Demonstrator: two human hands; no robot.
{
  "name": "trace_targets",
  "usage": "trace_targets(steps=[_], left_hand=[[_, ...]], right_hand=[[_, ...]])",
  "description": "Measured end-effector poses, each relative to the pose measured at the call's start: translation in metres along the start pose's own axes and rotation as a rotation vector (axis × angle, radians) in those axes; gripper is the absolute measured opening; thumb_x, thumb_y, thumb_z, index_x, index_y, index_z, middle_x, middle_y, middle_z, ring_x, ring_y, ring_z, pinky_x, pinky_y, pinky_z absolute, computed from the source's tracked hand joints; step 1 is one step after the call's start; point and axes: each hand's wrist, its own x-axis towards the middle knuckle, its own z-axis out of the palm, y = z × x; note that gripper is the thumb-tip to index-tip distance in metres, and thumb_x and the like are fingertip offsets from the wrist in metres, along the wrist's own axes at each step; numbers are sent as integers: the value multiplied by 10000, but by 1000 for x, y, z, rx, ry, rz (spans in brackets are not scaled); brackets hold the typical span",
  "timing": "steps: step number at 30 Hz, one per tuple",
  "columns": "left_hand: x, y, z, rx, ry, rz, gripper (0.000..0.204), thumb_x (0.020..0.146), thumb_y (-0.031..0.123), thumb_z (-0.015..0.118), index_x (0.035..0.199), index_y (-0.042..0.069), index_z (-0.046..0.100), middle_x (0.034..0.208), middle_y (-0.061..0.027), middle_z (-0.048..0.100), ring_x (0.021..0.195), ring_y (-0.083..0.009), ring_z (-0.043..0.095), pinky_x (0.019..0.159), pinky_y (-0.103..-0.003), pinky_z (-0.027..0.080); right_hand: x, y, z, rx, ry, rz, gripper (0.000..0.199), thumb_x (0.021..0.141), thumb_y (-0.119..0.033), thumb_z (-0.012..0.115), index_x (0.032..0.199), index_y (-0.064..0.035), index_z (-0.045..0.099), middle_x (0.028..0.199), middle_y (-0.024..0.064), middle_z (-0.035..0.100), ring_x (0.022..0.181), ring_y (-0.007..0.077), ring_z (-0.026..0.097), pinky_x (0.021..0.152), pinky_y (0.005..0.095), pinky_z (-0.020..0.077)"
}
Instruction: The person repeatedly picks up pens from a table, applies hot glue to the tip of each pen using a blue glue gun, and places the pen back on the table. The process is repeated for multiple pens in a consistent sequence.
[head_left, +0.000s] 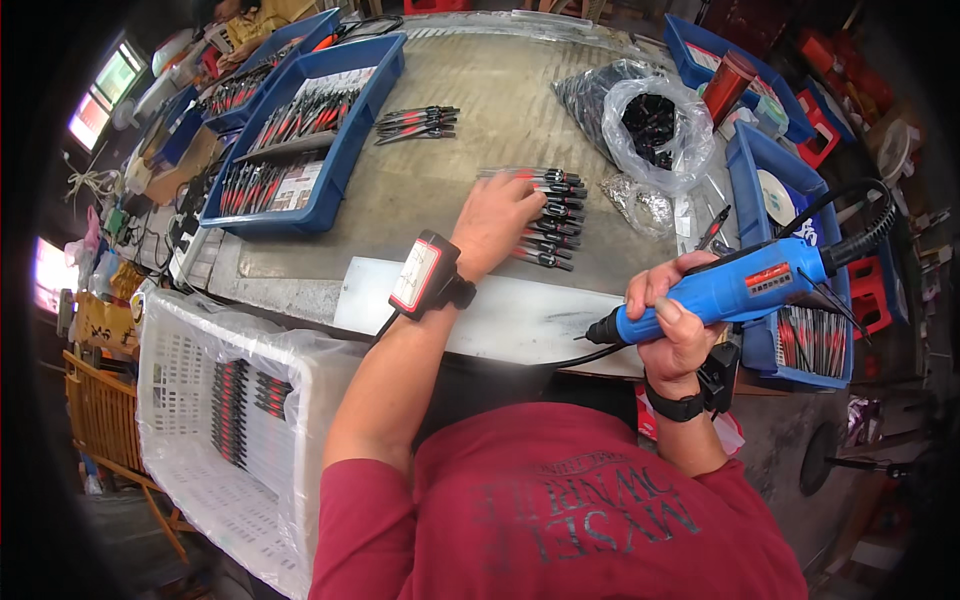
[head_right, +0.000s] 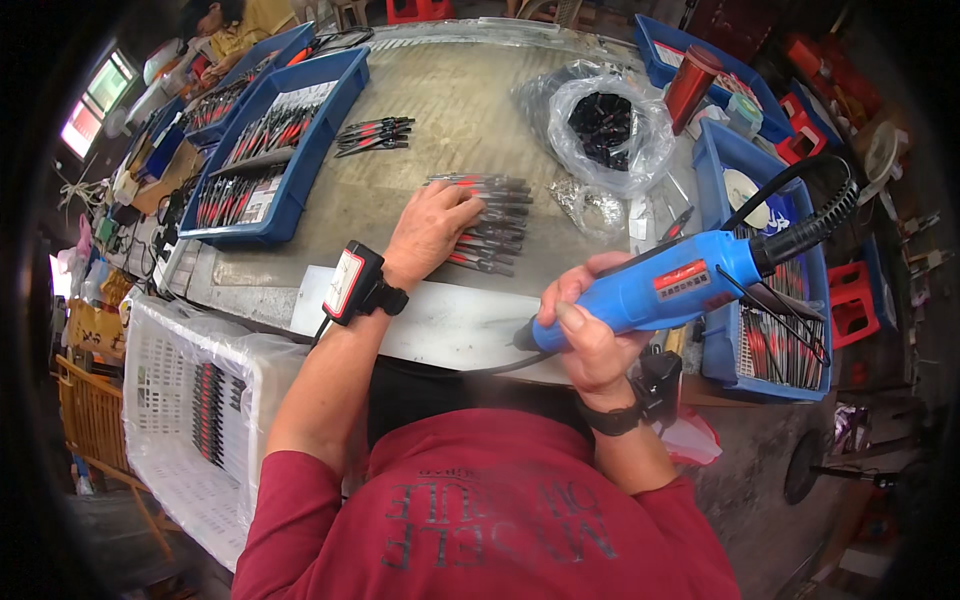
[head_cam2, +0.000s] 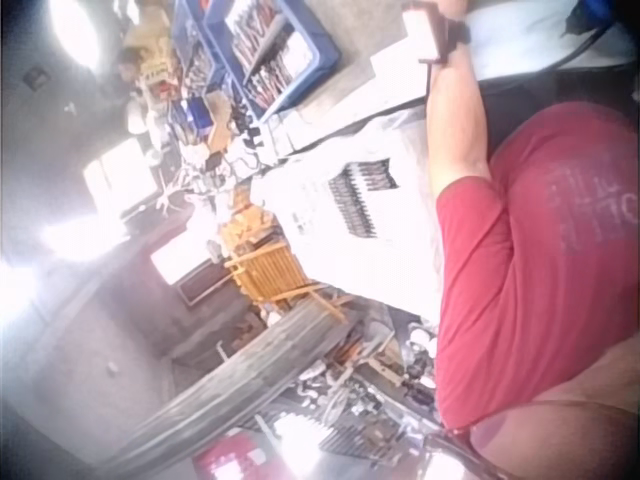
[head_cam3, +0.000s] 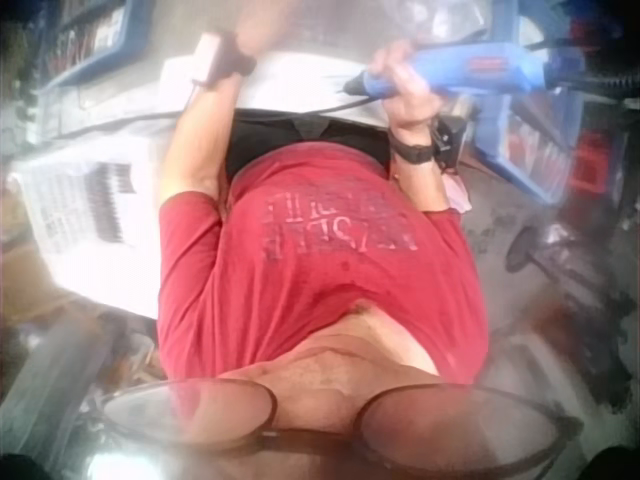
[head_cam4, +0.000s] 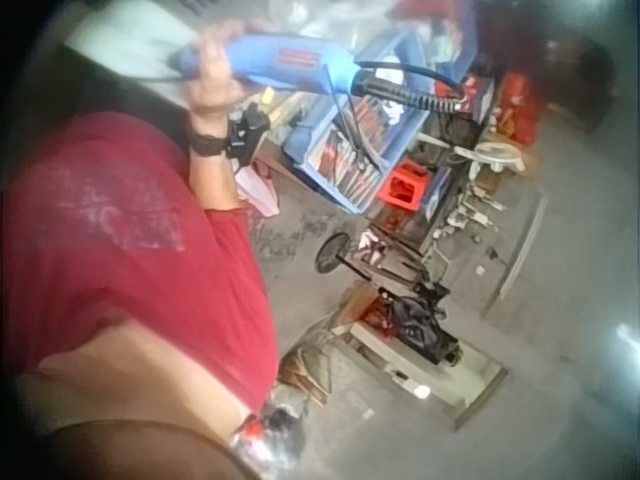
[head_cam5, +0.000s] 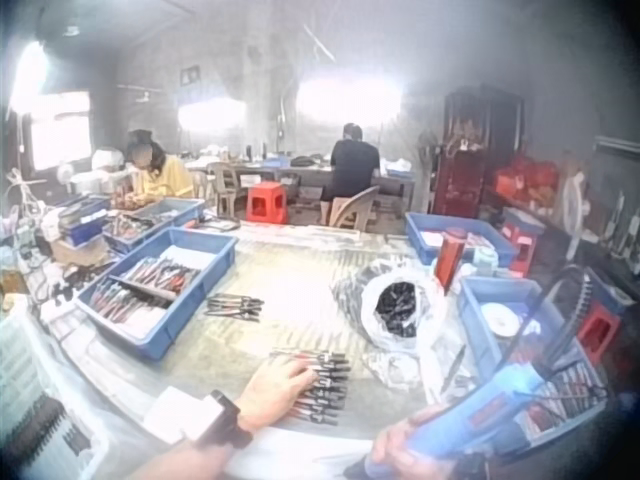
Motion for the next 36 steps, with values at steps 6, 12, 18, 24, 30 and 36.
trace_targets(steps=[6,12,18,24,30,36], left_hand=[[0,3,1,6,-34,-45,175,741,113,615,915,132,612,943,-16,581,912,-220,509,766,-361,400],[0,-1,-4,0,-25,-24,272,677,139,646,944,147,597,960,-17,565,914,-222,509,761,-351,400],[1,-14,-9,-57,19,-36,215,670,121,655,874,130,589,927,-38,560,902,-238,510,755,-362,402],[6,-94,-13,92,278,-435,92,763,108,605,826,49,574,830,-110,583,830,-308,523,736,-398,409],[0,-153,-15,363,97,-565,212,770,165,617,961,102,547,930,-71,570,883,-296,519,702,-431,439],[7,-175,-6,396,-51,-554,231,766,199,632,966,116,550,958,-28,564,944,-262,507,719,-453,426]], right_hand=[[2,3,-6,4,-33,13,474,690,-5,623,1111,-62,413,780,79,491,640,184,510,575,324,442],[3,5,-9,28,-40,49,515,698,-5,612,1152,-85,381,784,82,502,645,201,513,599,325,427],[8,6,-11,5,-96,44,512,700,-7,632,1141,-113,393,788,71,508,627,210,502,581,326,419],[9,5,-11,43,-54,60,488,691,-49,667,1100,-107,406,769,72,510,612,212,495,567,332,420],[12,6,-9,0,8,55,474,675,-78,673,1067,-91,408,733,80,505,575,206,486,532,324,419],[16,8,-7,-36,19,61,479,661,-94,662,1068,-88,408,734,79,512,576,215,500,537,321,414]])
